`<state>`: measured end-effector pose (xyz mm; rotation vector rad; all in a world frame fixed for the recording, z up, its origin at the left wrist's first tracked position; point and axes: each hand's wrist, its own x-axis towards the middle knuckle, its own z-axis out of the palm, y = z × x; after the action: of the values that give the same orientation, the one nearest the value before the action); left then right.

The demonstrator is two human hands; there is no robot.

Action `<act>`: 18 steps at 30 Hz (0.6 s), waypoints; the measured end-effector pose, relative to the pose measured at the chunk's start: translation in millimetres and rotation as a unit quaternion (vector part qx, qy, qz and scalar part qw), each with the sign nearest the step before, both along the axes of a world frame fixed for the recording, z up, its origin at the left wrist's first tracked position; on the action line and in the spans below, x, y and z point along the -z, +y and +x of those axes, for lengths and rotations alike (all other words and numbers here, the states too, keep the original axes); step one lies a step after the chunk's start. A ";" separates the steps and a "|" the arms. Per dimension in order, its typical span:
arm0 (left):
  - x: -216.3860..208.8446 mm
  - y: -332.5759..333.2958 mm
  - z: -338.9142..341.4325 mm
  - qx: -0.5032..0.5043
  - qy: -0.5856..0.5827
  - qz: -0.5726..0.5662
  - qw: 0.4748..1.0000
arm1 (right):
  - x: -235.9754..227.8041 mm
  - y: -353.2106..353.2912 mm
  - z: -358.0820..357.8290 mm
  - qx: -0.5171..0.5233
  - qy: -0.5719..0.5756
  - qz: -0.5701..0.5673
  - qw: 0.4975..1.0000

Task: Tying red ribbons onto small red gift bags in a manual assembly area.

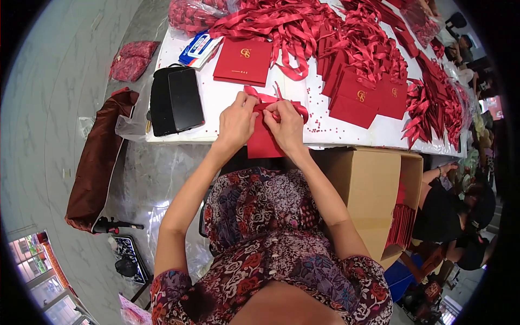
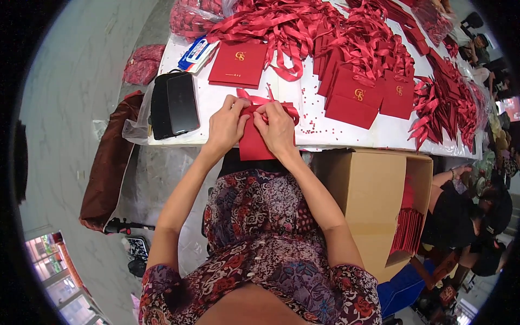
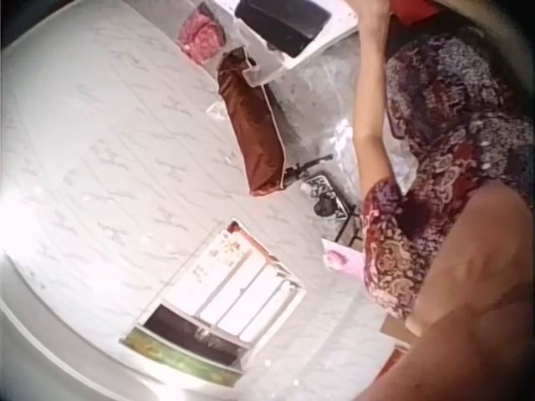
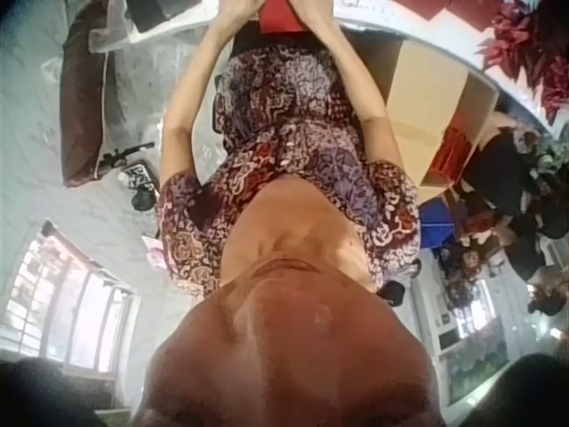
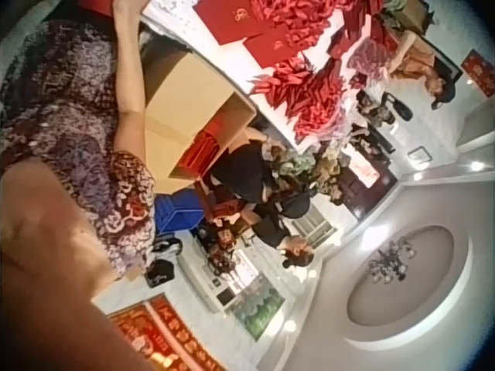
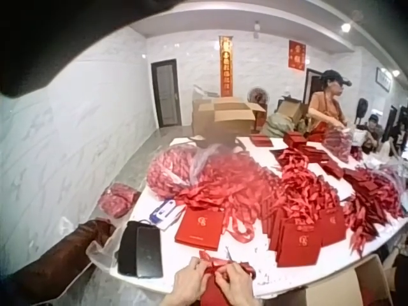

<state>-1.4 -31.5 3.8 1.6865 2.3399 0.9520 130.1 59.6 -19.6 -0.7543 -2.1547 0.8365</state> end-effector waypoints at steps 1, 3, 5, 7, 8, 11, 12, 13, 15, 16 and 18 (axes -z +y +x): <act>-1.6 0.9 -0.1 0.006 0.020 0.001 1.000 | 0.5 -1.1 0.3 0.011 0.004 -0.002 1.000; -4.0 2.5 -0.5 0.013 0.040 0.001 0.999 | 1.1 -2.2 0.8 0.023 0.008 -0.004 1.000; -4.8 2.8 -1.4 0.039 0.047 0.047 0.997 | 1.2 -3.4 0.9 0.019 0.028 0.008 0.999; -2.5 4.5 -2.0 0.043 0.030 0.050 0.997 | 1.1 -4.6 0.3 0.022 0.029 0.003 0.999; -1.6 4.9 -2.2 0.047 0.013 0.054 0.997 | 0.9 -5.3 -0.5 0.025 0.031 -0.002 0.999; -1.6 3.1 6.5 0.013 -0.022 0.031 0.999 | 0.0 -10.9 -0.4 0.035 -0.003 -0.013 0.999; -2.2 3.2 10.2 0.013 -0.022 0.031 0.999 | 1.1 -11.6 -0.6 0.036 -0.003 -0.013 0.999; -4.0 3.7 14.1 0.006 -0.044 0.023 0.999 | 1.7 -12.2 -1.0 0.031 0.002 0.006 1.000; -3.9 5.4 15.6 0.000 -0.067 0.015 0.998 | 2.4 -10.3 0.8 0.027 0.007 0.026 0.999; -1.9 4.5 13.5 -0.004 -0.111 0.037 0.993 | -1.3 -9.0 2.0 0.004 0.006 0.036 0.999; 2.2 3.2 8.7 -0.008 -0.155 0.059 0.986 | -9.0 -7.4 5.7 -0.020 0.005 0.046 0.999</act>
<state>7.3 -28.3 1.6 1.4341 2.1336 1.2746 135.8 52.2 -10.6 -0.6604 -2.1899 0.7536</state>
